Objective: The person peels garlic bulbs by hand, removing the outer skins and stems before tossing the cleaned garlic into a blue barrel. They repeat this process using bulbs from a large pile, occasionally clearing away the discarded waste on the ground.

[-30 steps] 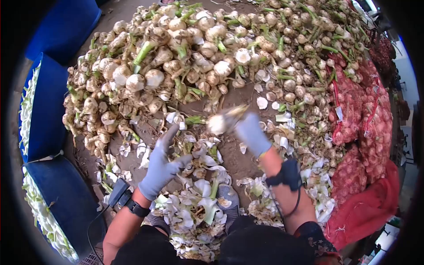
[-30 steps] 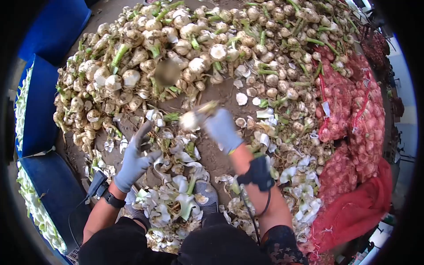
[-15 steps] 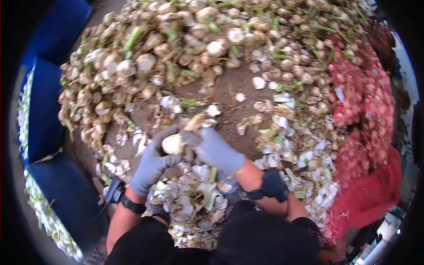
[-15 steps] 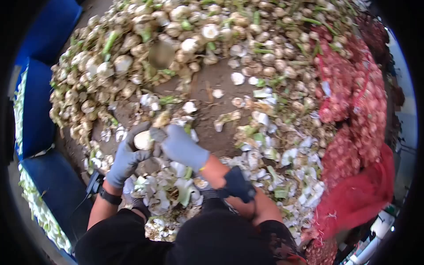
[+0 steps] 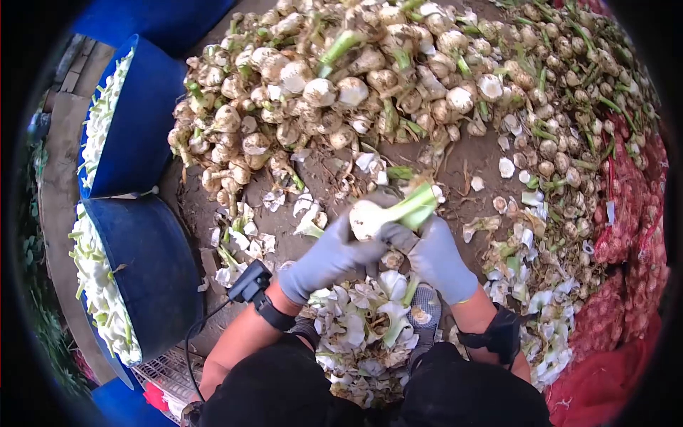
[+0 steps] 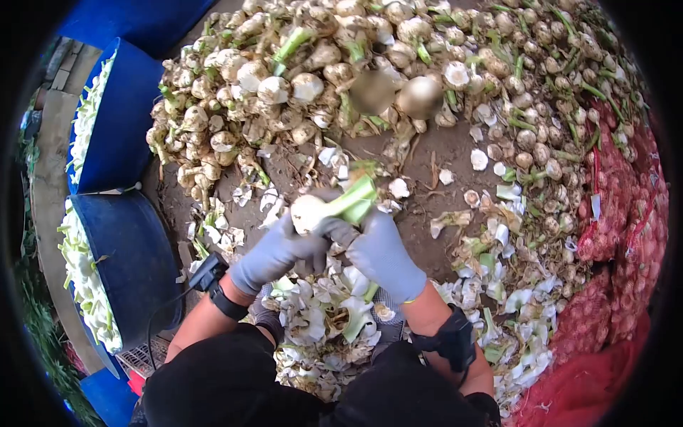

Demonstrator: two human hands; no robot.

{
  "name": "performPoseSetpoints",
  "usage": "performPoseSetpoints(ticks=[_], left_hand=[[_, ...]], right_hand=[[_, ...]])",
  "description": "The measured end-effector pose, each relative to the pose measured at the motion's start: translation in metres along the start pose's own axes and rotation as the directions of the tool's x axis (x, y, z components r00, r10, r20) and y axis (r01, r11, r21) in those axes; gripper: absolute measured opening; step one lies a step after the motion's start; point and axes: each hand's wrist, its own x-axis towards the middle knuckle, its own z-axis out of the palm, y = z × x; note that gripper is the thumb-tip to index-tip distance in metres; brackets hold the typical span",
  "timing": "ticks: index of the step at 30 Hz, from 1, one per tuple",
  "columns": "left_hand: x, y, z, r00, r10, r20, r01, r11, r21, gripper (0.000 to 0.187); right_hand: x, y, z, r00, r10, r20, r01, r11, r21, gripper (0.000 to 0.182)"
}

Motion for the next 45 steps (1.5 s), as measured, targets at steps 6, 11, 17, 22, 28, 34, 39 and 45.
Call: performPoseSetpoints(ticks=[6, 11, 17, 22, 28, 34, 39, 45], left_hand=[[-0.002, -0.047, -0.029, 0.978, 0.192, -0.078, -0.147, 0.91, 0.388, 0.056], [0.012, -0.042, -0.03, 0.821, 0.507, -0.262, -0.315, 0.786, 0.531, 0.073], [0.007, -0.029, -0.019, 0.969, 0.189, -0.162, -0.145, 0.957, 0.251, 0.05], [-0.003, -0.023, -0.033, 0.985, 0.018, -0.173, -0.058, 0.971, -0.231, 0.045], [-0.011, -0.006, -0.044, 0.924, 0.323, -0.204, -0.368, 0.895, -0.252, 0.043], [-0.006, -0.023, -0.078, 0.921, 0.074, -0.384, -0.315, 0.722, -0.617, 0.044], [-0.002, -0.027, -0.042, 0.952, -0.021, -0.307, -0.14, 0.859, -0.493, 0.044], [-0.007, -0.031, -0.056, 0.881, 0.131, -0.455, -0.139, 0.99, 0.017, 0.045]], right_hand=[[0.003, -0.023, -0.007, 0.957, 0.289, -0.04, -0.282, 0.952, 0.121, 0.017], [-0.01, 0.001, 0.019, 0.984, 0.178, -0.03, -0.177, 0.983, 0.048, 0.016], [-0.004, 0.017, 0.015, 0.979, 0.143, 0.143, -0.15, 0.988, 0.041, 0.018], [0.006, 0.013, -0.013, 0.981, -0.031, -0.192, -0.108, 0.732, -0.672, 0.025], [-0.004, 0.04, -0.05, 0.967, 0.201, -0.154, -0.241, 0.545, -0.803, 0.018], [-0.02, 0.002, -0.002, 0.95, 0.166, 0.265, 0.178, 0.409, -0.895, 0.039], [0.025, -0.03, 0.02, 0.944, -0.289, 0.16, 0.287, 0.473, -0.833, 0.035], [0.007, -0.023, 0.031, 0.928, 0.056, 0.369, 0.091, 0.925, -0.369, 0.022]])
